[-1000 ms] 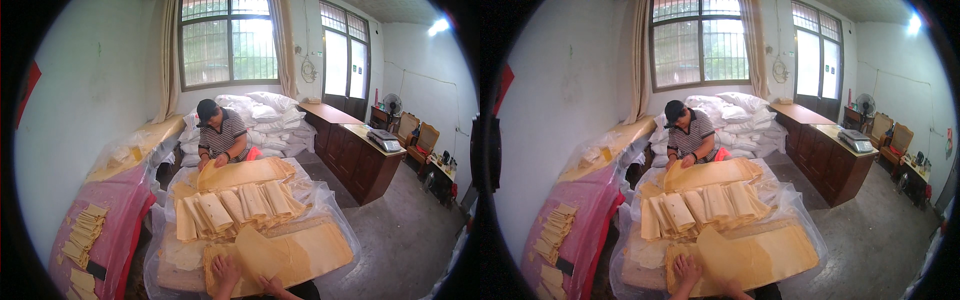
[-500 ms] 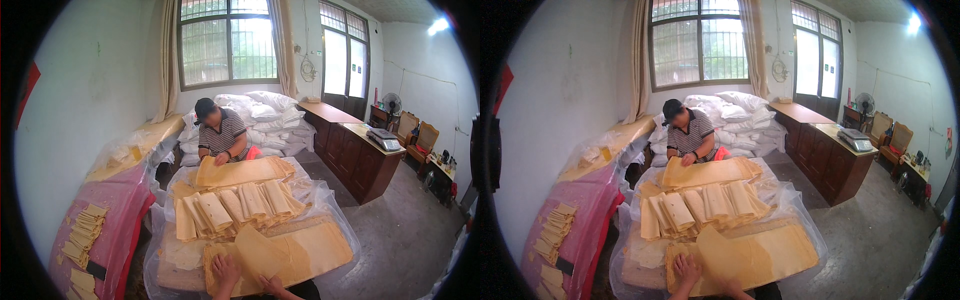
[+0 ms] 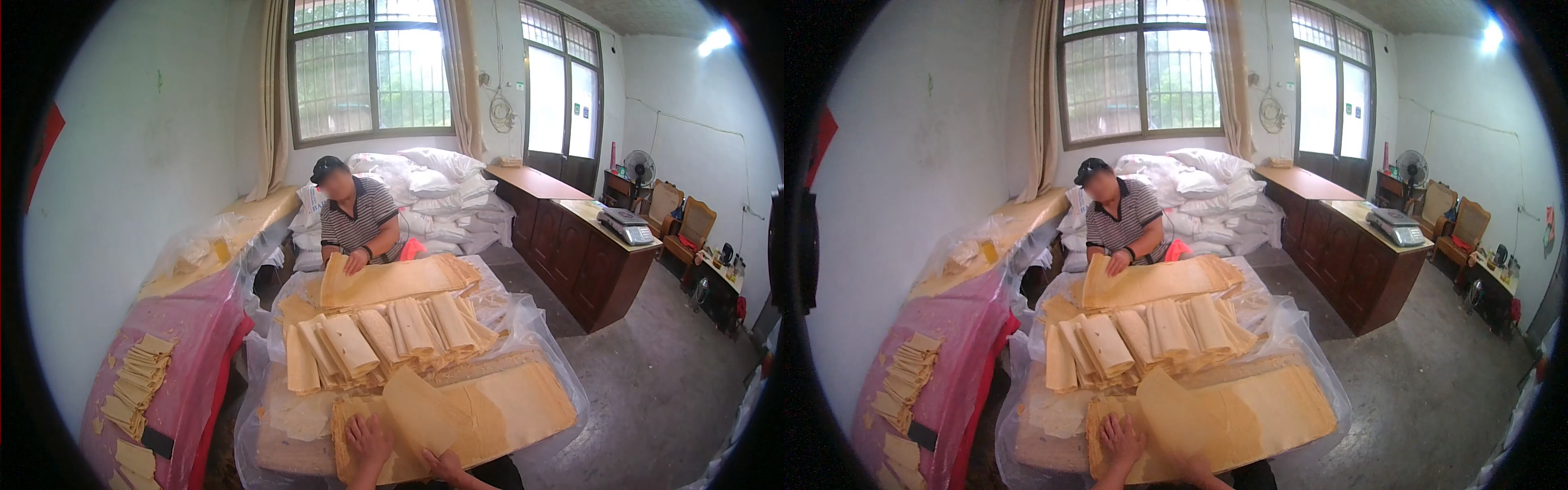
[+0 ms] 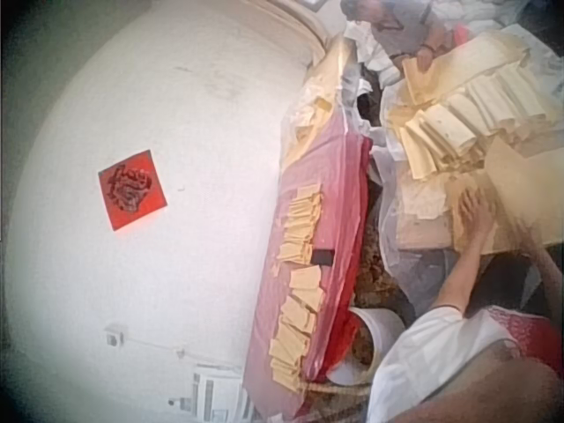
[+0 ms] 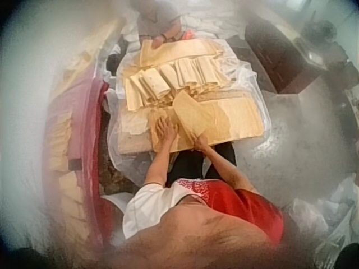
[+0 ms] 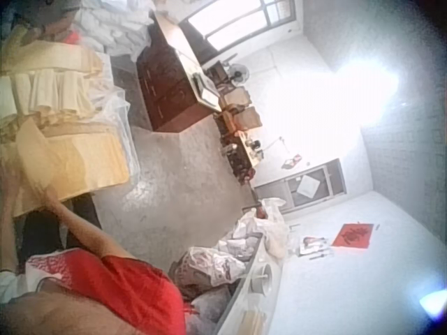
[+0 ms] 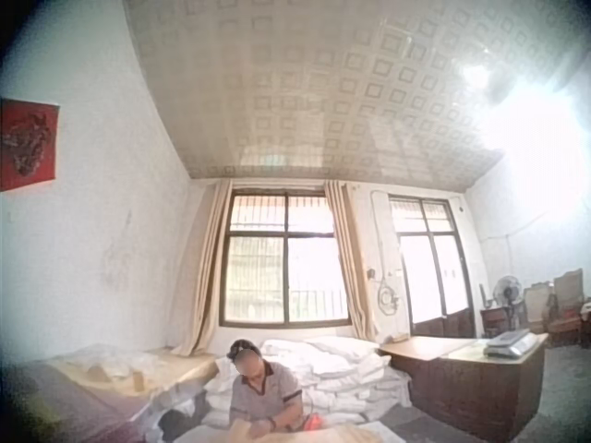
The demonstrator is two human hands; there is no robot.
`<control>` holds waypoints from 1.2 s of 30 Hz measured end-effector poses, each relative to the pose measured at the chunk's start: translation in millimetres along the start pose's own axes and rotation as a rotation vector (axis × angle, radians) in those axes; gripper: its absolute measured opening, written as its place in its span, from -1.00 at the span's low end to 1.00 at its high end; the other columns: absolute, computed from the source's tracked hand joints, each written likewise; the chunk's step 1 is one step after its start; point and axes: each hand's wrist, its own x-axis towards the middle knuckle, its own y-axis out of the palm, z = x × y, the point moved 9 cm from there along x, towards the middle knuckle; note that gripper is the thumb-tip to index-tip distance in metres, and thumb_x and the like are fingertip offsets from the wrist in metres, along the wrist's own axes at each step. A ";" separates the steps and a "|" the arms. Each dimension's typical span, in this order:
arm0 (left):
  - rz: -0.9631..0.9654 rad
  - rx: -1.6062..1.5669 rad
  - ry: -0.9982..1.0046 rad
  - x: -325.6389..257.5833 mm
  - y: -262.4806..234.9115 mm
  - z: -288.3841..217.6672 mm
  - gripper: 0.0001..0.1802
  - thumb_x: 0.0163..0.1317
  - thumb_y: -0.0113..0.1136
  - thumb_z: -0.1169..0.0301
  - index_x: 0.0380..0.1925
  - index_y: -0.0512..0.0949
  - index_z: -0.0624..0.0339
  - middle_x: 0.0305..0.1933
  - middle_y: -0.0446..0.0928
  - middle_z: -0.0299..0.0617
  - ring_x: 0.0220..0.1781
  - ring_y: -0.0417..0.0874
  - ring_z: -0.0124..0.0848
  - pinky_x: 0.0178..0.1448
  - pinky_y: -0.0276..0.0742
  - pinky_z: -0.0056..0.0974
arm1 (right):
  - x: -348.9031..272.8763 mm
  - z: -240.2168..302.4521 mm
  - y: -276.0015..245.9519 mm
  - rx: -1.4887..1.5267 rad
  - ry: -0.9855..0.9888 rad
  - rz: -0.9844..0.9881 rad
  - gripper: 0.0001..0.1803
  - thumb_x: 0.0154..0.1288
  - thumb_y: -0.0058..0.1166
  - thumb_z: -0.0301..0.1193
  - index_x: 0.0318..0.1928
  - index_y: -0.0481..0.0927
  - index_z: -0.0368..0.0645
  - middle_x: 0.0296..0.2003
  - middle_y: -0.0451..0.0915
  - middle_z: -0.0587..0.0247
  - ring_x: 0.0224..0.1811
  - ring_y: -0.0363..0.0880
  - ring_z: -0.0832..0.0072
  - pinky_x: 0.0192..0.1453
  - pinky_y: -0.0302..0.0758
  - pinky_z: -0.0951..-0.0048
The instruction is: The person folds thin food sheets by hand on a table, wraps bundles of sheets into plastic bags on a counter, and stacks folded sheets on the table by hand.
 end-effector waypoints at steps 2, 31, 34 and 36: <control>0.003 0.000 -0.006 -0.2 0.3 0.7 -0.25 0.11 0.23 -0.01 0.27 0.36 0.10 0.40 0.16 0.28 0.50 0.04 0.18 0.51 -0.16 0.27 | -1.6 -8.2 -10.2 0.261 0.227 -0.039 -0.45 0.35 0.00 0.04 0.08 0.59 -0.15 -0.11 0.66 -0.09 -0.04 0.63 -0.05 0.03 0.52 0.11; 0.072 0.008 -0.038 0.0 5.7 3.6 -0.22 0.13 0.21 -0.04 0.32 0.32 0.08 0.46 0.10 0.24 0.54 -0.03 0.13 0.53 -0.21 0.23 | 0.6 1.9 -18.8 0.237 0.262 -0.031 -0.46 0.34 0.01 0.03 0.07 0.59 -0.14 -0.12 0.67 -0.10 -0.01 0.60 -0.09 0.03 0.52 0.08; 0.063 0.021 -0.025 -0.3 6.3 3.4 -0.22 0.14 0.20 -0.05 0.32 0.33 0.08 0.47 0.09 0.25 0.54 -0.04 0.12 0.53 -0.21 0.22 | 0.5 -2.4 -15.0 0.246 0.240 -0.024 -0.47 0.35 0.00 0.02 0.07 0.59 -0.15 -0.12 0.67 -0.10 -0.02 0.61 -0.08 0.03 0.52 0.08; 0.050 0.008 -0.013 -0.3 5.9 2.6 -0.22 0.14 0.19 -0.06 0.31 0.33 0.09 0.47 0.09 0.25 0.54 -0.03 0.14 0.53 -0.21 0.22 | -0.1 -4.4 -13.2 0.250 0.230 -0.018 -0.47 0.35 0.00 0.02 0.07 0.59 -0.15 -0.12 0.66 -0.10 -0.02 0.61 -0.08 0.03 0.52 0.08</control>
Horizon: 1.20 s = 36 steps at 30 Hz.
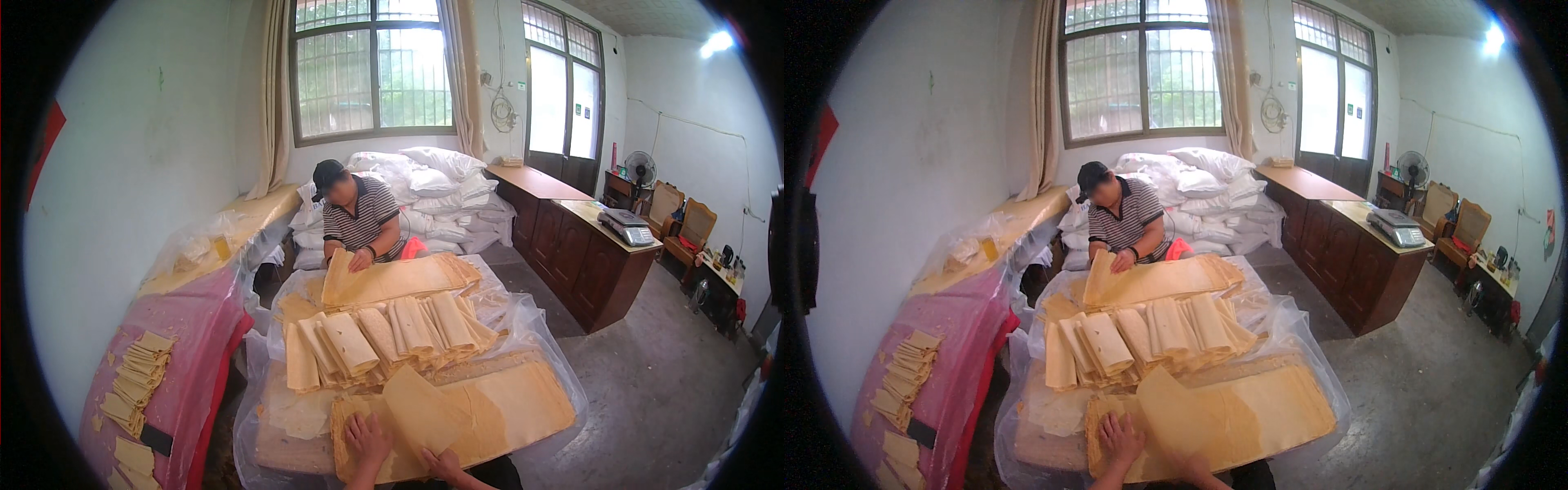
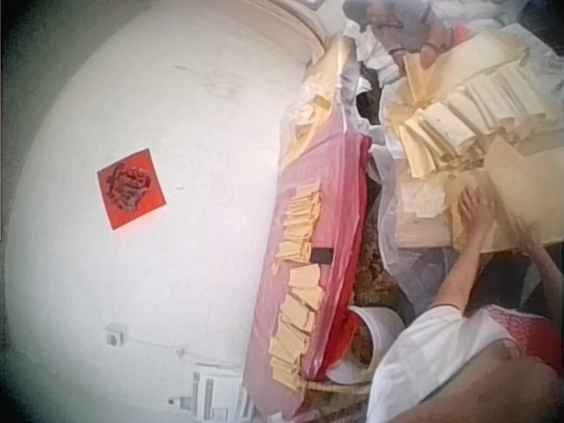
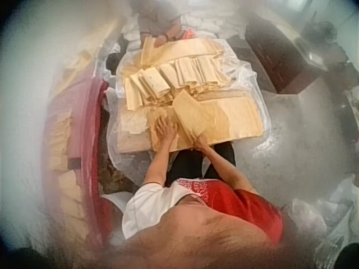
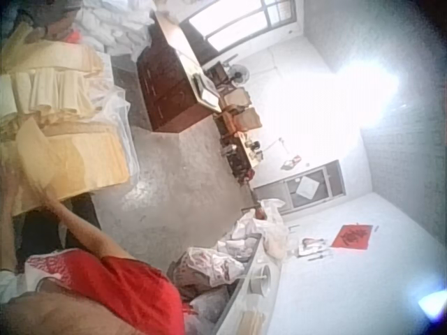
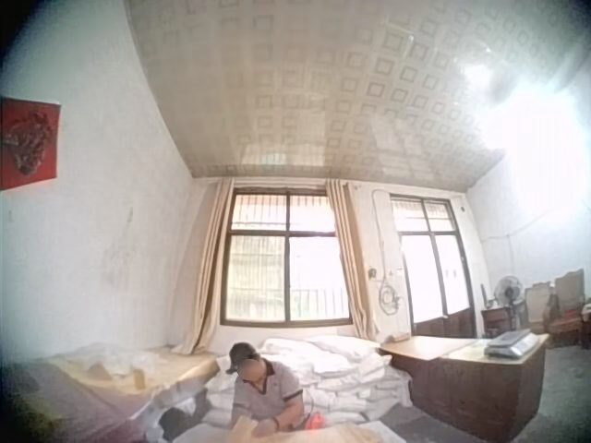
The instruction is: The person folds thin food sheets by hand on a table, wraps bundles of sheets into plastic bags on a counter, and stacks folded sheets on the table by hand.
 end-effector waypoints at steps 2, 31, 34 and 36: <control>-0.004 0.007 -0.008 -0.2 -0.2 0.8 -0.21 0.13 0.20 -0.05 0.31 0.33 0.09 0.47 0.09 0.25 0.53 -0.03 0.14 0.53 -0.21 0.23 | -0.1 6.4 4.6 -0.190 -0.102 0.029 -0.47 0.36 -0.01 0.01 0.07 0.58 -0.15 -0.11 0.66 -0.10 -0.02 0.60 -0.08 0.04 0.51 0.09; -0.047 0.021 0.008 1.4 -10.6 -2.8 -0.26 0.12 0.22 0.00 0.26 0.37 0.11 0.41 0.16 0.25 0.50 0.05 0.15 0.51 -0.14 0.25 | -2.4 15.8 -5.2 -0.026 0.056 0.018 -0.51 0.36 0.02 -0.01 0.07 0.59 -0.11 -0.18 0.68 -0.06 -0.12 0.65 -0.01 -0.02 0.53 0.11; -0.059 0.018 0.012 1.1 -11.4 -3.4 -0.26 0.12 0.22 0.00 0.26 0.37 0.12 0.41 0.16 0.25 0.50 0.05 0.15 0.51 -0.14 0.25 | -5.7 23.8 -9.6 0.023 0.043 0.020 -0.48 0.35 0.02 0.01 0.07 0.59 -0.13 -0.21 0.68 -0.08 -0.14 0.66 -0.01 -0.03 0.54 0.11; -0.049 0.016 0.015 1.5 -9.8 -3.6 -0.25 0.11 0.23 -0.01 0.26 0.37 0.12 0.40 0.16 0.26 0.50 0.04 0.17 0.51 -0.14 0.25 | -7.0 22.3 -7.5 0.057 0.088 0.048 -0.47 0.35 0.02 0.02 0.07 0.59 -0.14 -0.21 0.68 -0.09 -0.13 0.66 -0.02 -0.03 0.54 0.11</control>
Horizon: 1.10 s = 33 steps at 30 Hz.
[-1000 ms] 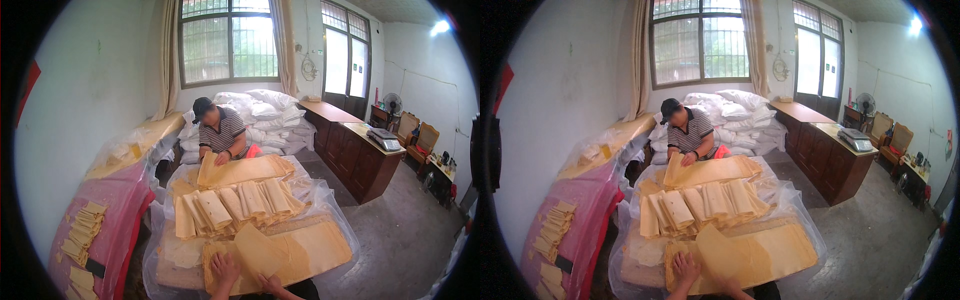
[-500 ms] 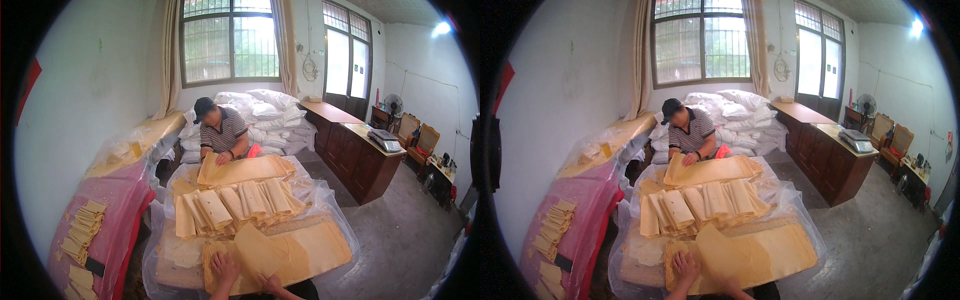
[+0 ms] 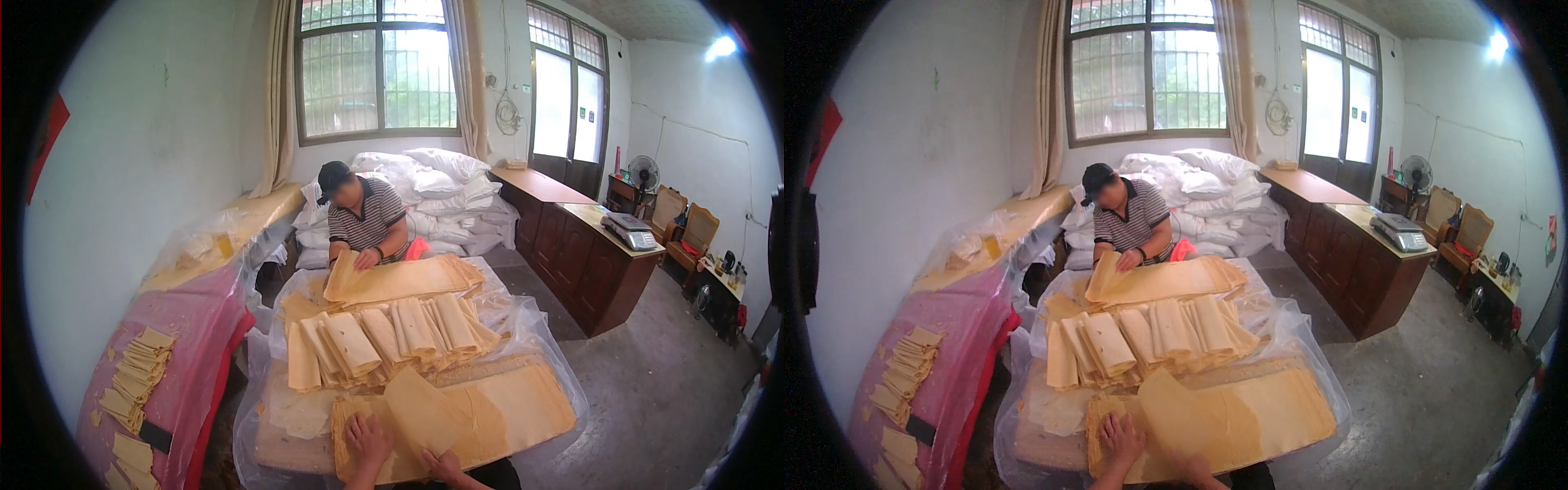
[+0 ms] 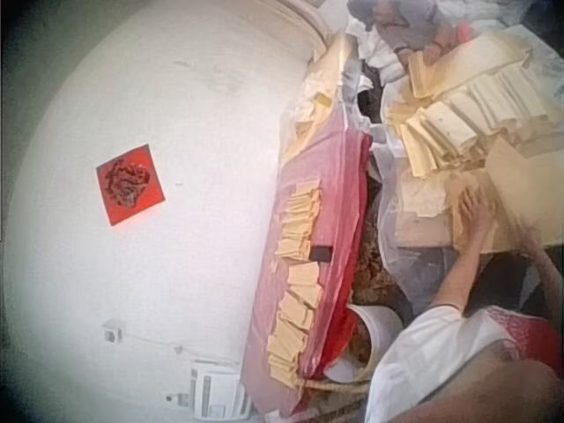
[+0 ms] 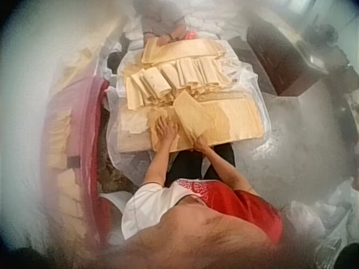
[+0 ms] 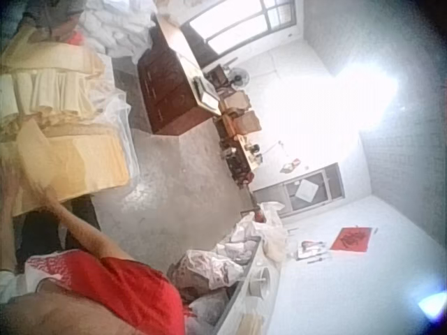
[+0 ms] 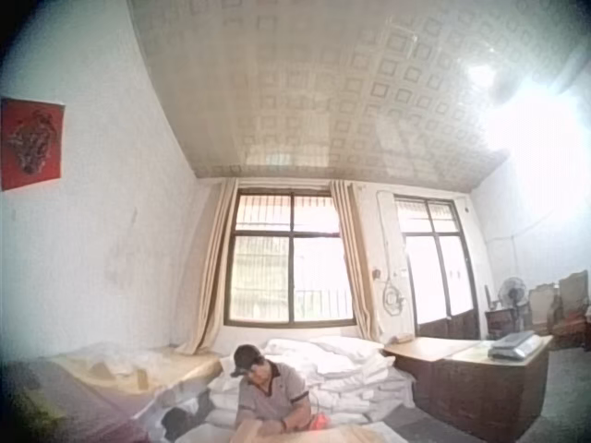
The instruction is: The person folds thin food sheets by hand on a table, wraps bundles of sheets into plastic bags on a counter, and stacks folded sheets on the table by hand.
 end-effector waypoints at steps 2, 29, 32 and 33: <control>-0.004 -0.008 -0.007 0.3 0.3 0.6 -0.25 0.11 0.23 -0.01 0.26 0.37 0.13 0.40 0.17 0.26 0.50 0.04 0.17 0.51 -0.14 0.25 | -1.8 13.9 -10.8 -0.071 -0.144 -0.132 -0.46 0.35 0.01 0.04 0.08 0.59 -0.14 -0.18 0.68 -0.11 -0.10 0.65 -0.04 -0.01 0.53 0.10; 0.012 -0.047 -0.033 0.2 -1.9 1.2 -0.28 0.13 0.20 -0.02 0.24 0.39 0.11 0.41 0.16 0.25 0.50 0.04 0.17 0.50 -0.14 0.24 | 9.2 -19.8 5.0 -0.126 -0.069 -0.085 -0.50 0.33 0.04 0.00 0.05 0.61 -0.11 -0.13 0.66 -0.11 -0.03 0.61 -0.08 0.02 0.52 0.06; 0.011 -0.051 -0.033 -0.1 -1.5 1.4 -0.28 0.13 0.20 -0.01 0.25 0.39 0.11 0.41 0.16 0.25 0.50 0.03 0.16 0.51 -0.15 0.25 | 6.3 -7.7 6.9 -0.219 -0.200 -0.067 -0.49 0.33 0.04 0.01 0.05 0.61 -0.12 -0.13 0.66 -0.12 -0.03 0.61 -0.08 0.02 0.52 0.06; 0.008 -0.051 -0.022 -0.3 -1.8 0.5 -0.29 0.14 0.19 -0.01 0.25 0.39 0.11 0.41 0.15 0.25 0.50 0.03 0.16 0.51 -0.16 0.24 | 5.8 -7.2 6.2 -0.219 -0.199 -0.066 -0.49 0.33 0.04 0.01 0.05 0.61 -0.12 -0.13 0.66 -0.12 -0.03 0.61 -0.08 0.02 0.52 0.06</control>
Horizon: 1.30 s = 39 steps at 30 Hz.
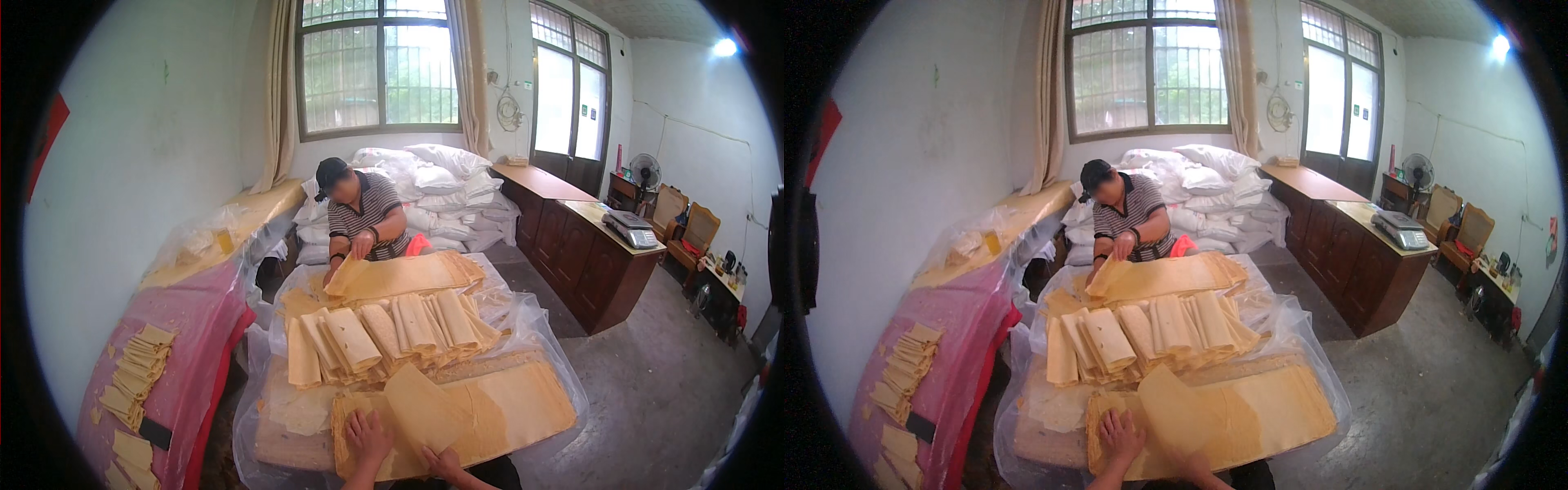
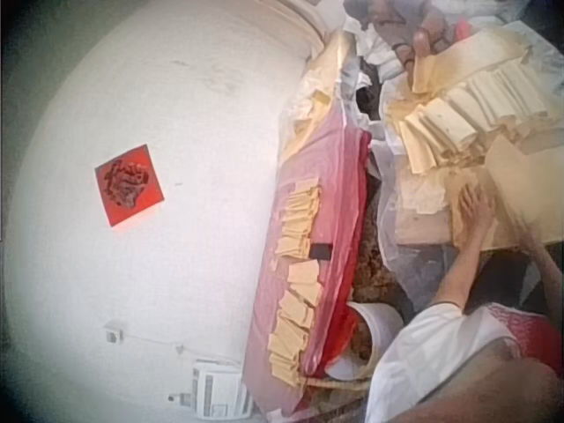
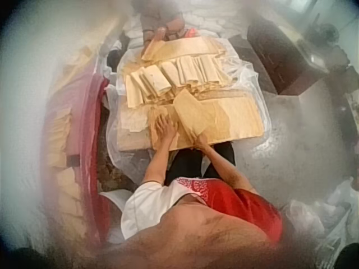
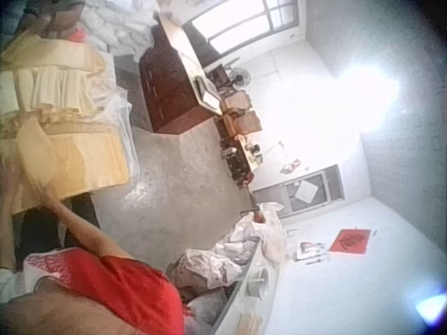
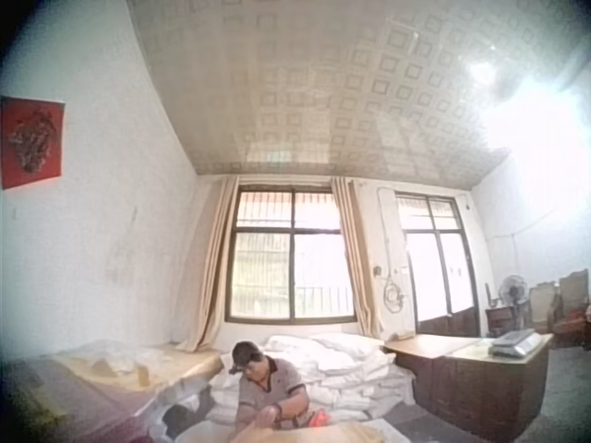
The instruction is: The person folds thin food sheets by hand on a table, wraps bundles of sheets into plastic bags on a counter, and stacks folded sheets on the table by hand.
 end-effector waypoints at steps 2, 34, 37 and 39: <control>0.001 0.008 -0.005 0.0 0.2 0.9 -0.29 0.14 0.19 -0.01 0.25 0.39 0.11 0.41 0.15 0.25 0.50 0.03 0.16 0.52 -0.16 0.24 | -0.6 3.0 0.2 -0.056 -0.015 0.032 -0.49 0.33 0.03 0.01 0.05 0.61 -0.12 -0.13 0.66 -0.12 -0.03 0.61 -0.08 0.02 0.52 0.07; -0.059 0.063 0.009 0.3 2.9 3.5 -0.30 0.11 0.22 -0.01 0.21 0.42 0.11 0.37 0.22 0.23 0.45 0.14 0.15 0.48 -0.05 0.25 | 5.9 -34.7 43.7 -0.164 -0.120 0.165 -0.40 0.30 0.01 -0.12 0.35 0.41 0.08 0.31 0.34 -0.18 0.27 0.37 -0.09 0.28 0.36 0.03; -0.074 0.076 0.006 0.9 5.3 6.6 -0.30 0.10 0.22 -0.01 0.21 0.42 0.09 0.34 0.25 0.22 0.42 0.19 0.15 0.42 0.06 0.24 | 5.6 -52.0 59.0 -0.296 -0.236 0.151 -0.35 0.24 0.04 -0.17 0.37 0.38 0.08 0.31 0.35 -0.14 0.24 0.39 -0.11 0.27 0.37 0.00; -0.120 0.160 0.057 0.5 3.4 1.6 -0.30 0.08 0.22 -0.01 0.19 0.44 0.08 0.31 0.29 0.21 0.40 0.23 0.14 0.38 0.13 0.24 | 9.7 -57.7 66.5 -0.377 -0.346 0.069 -0.32 0.21 0.05 -0.20 0.39 0.36 0.09 0.31 0.37 -0.12 0.20 0.42 -0.14 0.25 0.39 -0.02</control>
